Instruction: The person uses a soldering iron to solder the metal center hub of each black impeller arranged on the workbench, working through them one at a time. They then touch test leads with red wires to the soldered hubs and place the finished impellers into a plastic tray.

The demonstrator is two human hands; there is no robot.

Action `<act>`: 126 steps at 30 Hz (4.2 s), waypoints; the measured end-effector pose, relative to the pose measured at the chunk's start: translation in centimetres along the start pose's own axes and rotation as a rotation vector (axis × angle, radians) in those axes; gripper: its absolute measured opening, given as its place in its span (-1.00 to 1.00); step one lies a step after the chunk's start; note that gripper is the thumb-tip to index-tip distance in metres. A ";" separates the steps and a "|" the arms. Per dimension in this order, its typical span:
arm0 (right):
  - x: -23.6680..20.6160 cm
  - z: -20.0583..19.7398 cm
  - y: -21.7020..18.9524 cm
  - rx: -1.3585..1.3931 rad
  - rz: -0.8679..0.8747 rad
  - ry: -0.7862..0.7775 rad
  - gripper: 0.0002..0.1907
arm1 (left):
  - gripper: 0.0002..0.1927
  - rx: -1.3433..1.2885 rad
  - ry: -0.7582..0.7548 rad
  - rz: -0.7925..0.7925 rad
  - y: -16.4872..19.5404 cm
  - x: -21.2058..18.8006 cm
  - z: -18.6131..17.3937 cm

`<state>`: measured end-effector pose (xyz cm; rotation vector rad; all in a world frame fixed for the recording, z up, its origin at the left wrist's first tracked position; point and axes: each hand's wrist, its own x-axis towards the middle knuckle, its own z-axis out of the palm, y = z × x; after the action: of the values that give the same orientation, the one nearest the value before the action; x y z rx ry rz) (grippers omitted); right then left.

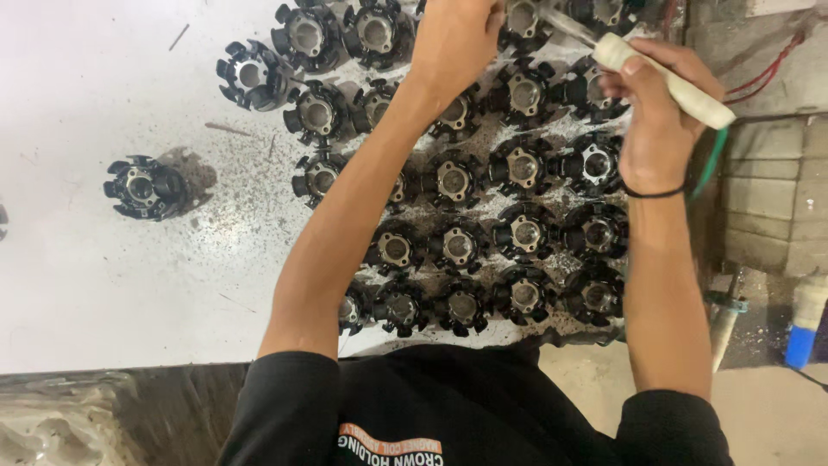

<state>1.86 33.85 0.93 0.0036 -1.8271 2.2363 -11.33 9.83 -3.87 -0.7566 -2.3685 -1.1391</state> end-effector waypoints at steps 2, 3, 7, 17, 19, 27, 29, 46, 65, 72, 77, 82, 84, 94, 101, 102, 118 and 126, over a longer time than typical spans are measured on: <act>-2.2 -0.6 -1.5 0.003 -0.014 0.036 -0.81 | -0.97 -0.029 -0.005 -0.042 1.7 -1.3 -1.6; -3.6 -0.6 -1.6 -0.037 -0.021 0.021 -0.82 | -0.96 -0.024 -0.008 -0.046 2.5 -2.1 -2.3; -7.3 -0.5 -0.6 -0.104 -0.011 0.027 -0.82 | -0.88 -0.040 -0.115 -0.043 5.5 -5.0 -3.3; -7.9 -0.3 0.2 -0.136 0.038 0.022 -0.83 | -0.92 0.042 -0.189 -0.143 6.5 -6.8 -2.6; -7.8 -0.4 0.0 -0.130 0.072 0.008 -0.82 | -0.91 0.049 -0.211 -0.137 6.5 -6.4 -2.4; -6.5 -1.5 -0.4 -0.031 0.189 -0.044 -0.80 | -0.91 0.060 -0.278 -0.044 6.1 -4.8 -2.6; -6.6 -1.4 -0.1 -0.064 0.153 -0.036 -0.82 | -0.88 0.015 -0.270 -0.058 6.1 -5.1 -2.8; -7.4 -1.5 0.8 -0.056 0.077 -0.016 -0.86 | -0.94 -0.039 -0.222 -0.115 5.8 -5.9 -2.1; -7.2 -1.3 -1.1 -0.097 0.051 -0.025 -0.87 | -0.96 0.054 -0.188 -0.076 7.0 -5.1 -2.7; -13.6 -1.6 -2.9 -0.085 0.009 0.059 -0.83 | -0.85 -0.084 -0.207 -0.115 10.7 -9.1 -7.0; -17.1 -1.5 -1.2 -0.292 0.068 0.080 -0.78 | -0.82 -0.017 -0.279 -0.165 12.1 -12.5 -6.1; -16.8 -1.9 -0.9 -0.258 0.059 0.073 -0.78 | -0.80 -0.001 -0.290 -0.163 12.4 -12.9 -5.6; -16.8 -1.9 -1.0 -0.235 0.066 0.059 -0.78 | -0.85 0.005 -0.308 -0.159 12.5 -12.5 -5.5; -16.4 -2.4 -1.2 -0.183 0.144 0.038 -0.77 | -0.82 0.019 -0.461 -0.137 12.2 -11.1 -4.8; -16.8 -2.4 -0.8 -0.277 0.111 0.046 -0.78 | -0.78 -0.122 -0.360 -0.207 11.8 -11.9 -5.4; -16.9 -2.5 -0.8 -0.286 0.098 0.043 -0.77 | -0.79 -0.122 -0.351 -0.206 11.8 -11.9 -5.2; -17.2 -2.5 0.0 -0.217 0.026 0.074 -0.79 | -0.92 -0.056 -0.287 -0.189 12.2 -12.2 -4.5; -17.1 -2.8 -0.6 -0.336 0.018 -0.015 -0.78 | -0.90 -0.016 -0.320 -0.180 12.0 -12.0 -3.8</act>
<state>18.97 33.37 -1.80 -0.0573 -2.1941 1.9169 5.93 9.49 -1.43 -0.7950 -2.7437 -1.1838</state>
